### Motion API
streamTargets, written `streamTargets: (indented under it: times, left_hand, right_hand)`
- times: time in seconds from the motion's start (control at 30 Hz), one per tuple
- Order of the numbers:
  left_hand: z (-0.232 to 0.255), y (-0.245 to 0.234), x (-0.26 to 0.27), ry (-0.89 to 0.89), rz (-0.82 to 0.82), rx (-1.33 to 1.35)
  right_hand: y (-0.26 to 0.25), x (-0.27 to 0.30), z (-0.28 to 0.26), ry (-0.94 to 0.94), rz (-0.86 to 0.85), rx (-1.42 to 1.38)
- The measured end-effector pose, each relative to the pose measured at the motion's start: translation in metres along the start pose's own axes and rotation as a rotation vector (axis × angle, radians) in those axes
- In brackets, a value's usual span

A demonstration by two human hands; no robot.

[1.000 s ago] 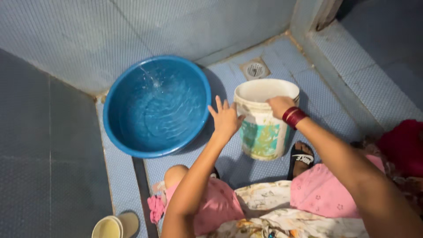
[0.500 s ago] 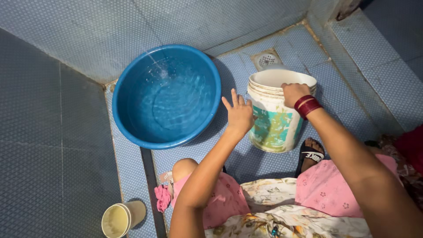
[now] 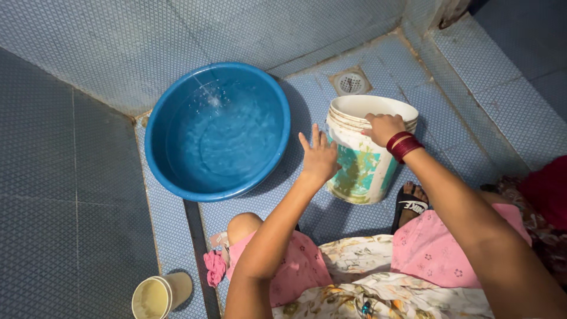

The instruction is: The person washes various clothes by hand in a white bucket, squeezing and rinsing them, and then pours water from a small plastic cup into the bucket.

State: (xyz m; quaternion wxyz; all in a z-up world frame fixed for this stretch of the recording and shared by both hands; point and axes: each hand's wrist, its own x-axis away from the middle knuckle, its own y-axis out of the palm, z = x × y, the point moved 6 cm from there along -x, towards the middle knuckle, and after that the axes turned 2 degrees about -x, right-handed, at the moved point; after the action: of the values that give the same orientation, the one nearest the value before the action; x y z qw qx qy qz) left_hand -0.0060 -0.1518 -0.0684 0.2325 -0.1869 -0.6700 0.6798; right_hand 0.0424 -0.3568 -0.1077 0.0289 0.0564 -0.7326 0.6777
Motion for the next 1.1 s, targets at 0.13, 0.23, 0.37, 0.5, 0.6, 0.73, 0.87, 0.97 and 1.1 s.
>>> streamTargets:
  times: [0.13, 0.23, 0.37, 0.5, 0.6, 0.73, 0.87, 0.97, 1.1]
  left_hand:
    - [-0.002, 0.012, 0.0, 0.03, -0.044, -0.004]
    - [-0.003, 0.02, 0.0, 0.049, -0.059, -0.028]
    - [-0.005, 0.023, 0.002, 0.044, -0.102, -0.051]
    - [-0.005, 0.025, 0.001, 0.05, -0.143, -0.058]
    - [-0.003, 0.025, -0.001, 0.069, -0.128, -0.077]
    - [0.006, 0.024, -0.006, 0.086, -0.128, -0.065]
    - [0.013, 0.025, -0.009, 0.085, -0.159, -0.034]
    - [0.013, 0.028, -0.009, 0.096, -0.156, -0.022]
    - [0.008, 0.033, -0.007, 0.096, -0.168, -0.03]
  right_hand:
    - [0.014, -0.009, 0.011, 0.033, 0.017, 0.003]
    - [0.013, -0.016, 0.02, 0.03, 0.114, -0.001]
    - [0.01, -0.024, 0.035, 0.097, 0.08, -0.094]
    - [0.011, -0.031, 0.043, 0.111, 0.03, -0.137]
    - [0.01, -0.032, 0.048, 0.116, 0.029, -0.142]
    - [0.008, -0.032, 0.051, 0.129, 0.027, -0.144]
    - [0.009, -0.035, 0.053, 0.105, 0.022, -0.122]
    - [0.011, -0.036, 0.053, 0.1, 0.041, -0.104]
    - [0.014, -0.039, 0.054, 0.112, 0.06, -0.079]
